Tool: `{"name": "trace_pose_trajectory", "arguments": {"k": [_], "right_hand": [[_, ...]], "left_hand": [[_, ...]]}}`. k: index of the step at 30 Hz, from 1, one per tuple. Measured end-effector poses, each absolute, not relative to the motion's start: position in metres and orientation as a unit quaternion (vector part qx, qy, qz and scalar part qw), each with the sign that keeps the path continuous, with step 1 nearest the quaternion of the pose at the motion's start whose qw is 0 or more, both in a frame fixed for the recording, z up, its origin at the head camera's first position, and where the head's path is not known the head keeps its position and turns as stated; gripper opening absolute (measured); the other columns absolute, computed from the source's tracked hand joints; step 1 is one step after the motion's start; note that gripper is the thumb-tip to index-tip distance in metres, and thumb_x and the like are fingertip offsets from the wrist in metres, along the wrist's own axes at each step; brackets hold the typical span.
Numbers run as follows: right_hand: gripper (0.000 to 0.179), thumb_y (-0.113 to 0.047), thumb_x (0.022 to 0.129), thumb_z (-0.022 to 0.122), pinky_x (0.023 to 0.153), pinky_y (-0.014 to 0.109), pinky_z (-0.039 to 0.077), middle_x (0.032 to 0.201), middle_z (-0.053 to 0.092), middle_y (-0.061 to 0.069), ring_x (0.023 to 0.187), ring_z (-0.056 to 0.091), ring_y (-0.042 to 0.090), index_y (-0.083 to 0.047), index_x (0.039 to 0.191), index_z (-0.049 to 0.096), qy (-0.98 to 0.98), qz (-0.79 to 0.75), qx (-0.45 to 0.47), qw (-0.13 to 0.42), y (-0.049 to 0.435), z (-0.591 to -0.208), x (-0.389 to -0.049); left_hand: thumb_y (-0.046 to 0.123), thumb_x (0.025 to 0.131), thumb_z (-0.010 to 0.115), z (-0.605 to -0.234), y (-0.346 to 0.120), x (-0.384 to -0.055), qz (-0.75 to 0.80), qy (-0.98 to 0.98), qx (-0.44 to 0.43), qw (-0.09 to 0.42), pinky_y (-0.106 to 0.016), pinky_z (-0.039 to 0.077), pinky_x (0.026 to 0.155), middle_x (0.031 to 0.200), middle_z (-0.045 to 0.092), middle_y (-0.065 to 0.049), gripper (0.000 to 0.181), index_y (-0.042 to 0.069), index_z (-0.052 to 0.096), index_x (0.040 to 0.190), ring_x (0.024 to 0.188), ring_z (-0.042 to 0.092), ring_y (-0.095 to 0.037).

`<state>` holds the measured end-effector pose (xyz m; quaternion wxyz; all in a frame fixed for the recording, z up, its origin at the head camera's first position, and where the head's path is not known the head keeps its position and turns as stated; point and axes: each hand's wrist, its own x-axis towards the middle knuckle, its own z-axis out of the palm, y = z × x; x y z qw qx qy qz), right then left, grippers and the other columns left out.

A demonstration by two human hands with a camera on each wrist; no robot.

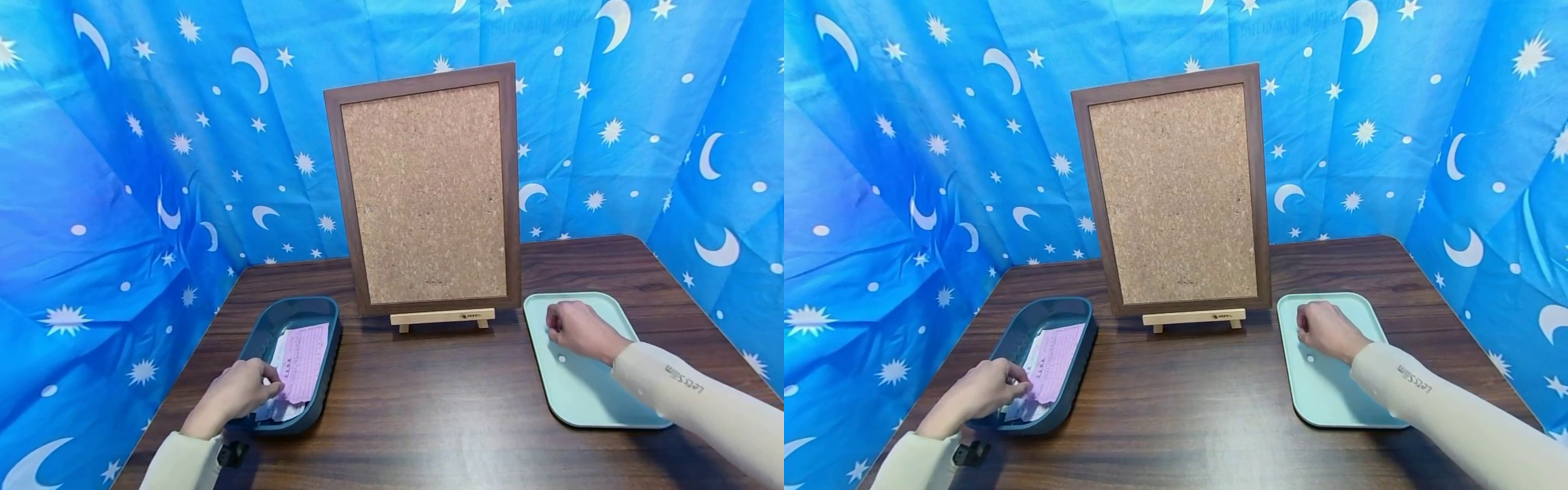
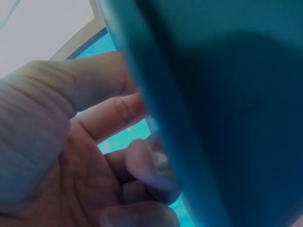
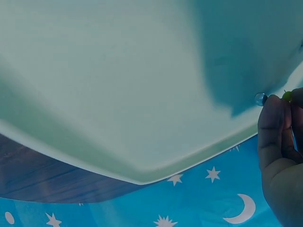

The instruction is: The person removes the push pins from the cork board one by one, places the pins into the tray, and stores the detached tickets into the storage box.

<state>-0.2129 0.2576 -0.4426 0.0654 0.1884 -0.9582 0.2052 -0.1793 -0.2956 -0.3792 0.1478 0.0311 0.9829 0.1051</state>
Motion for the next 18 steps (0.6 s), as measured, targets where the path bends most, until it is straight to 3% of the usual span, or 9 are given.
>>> {"name": "trace_pose_trajectory", "arguments": {"k": [12, 18], "right_hand": [[0.017, 0.002, 0.075, 0.065, 0.053, 0.03, 0.037, 0.063, 0.049, -0.005, 0.056, 0.043, 0.01, -0.012, 0.07, 0.055, -0.959, 0.202, 0.186, 0.063, 0.259, -0.444, -0.211], [0.01, -0.001, 0.078, 0.064, 0.056, 0.034, 0.042, 0.069, 0.053, -0.003, 0.06, 0.048, 0.012, -0.009, 0.074, 0.059, -0.958, 0.207, 0.179, 0.09, 0.258, -0.44, -0.214]], "left_hand": [[0.021, 0.087, 0.066, -0.37, -0.278, -0.181, 0.141, 0.987, 0.062, 0.049, -0.03, 0.043, 0.048, 0.067, 0.057, 0.0, 0.017, 0.007, 0.071, 0.096, 0.054, 0.05, -0.015], [0.019, 0.087, 0.066, -0.364, -0.256, -0.18, 0.157, 0.982, 0.102, -0.024, -0.029, 0.046, 0.053, 0.082, 0.062, -0.002, 0.015, 0.01, 0.07, 0.098, 0.064, 0.052, -0.016]]}}
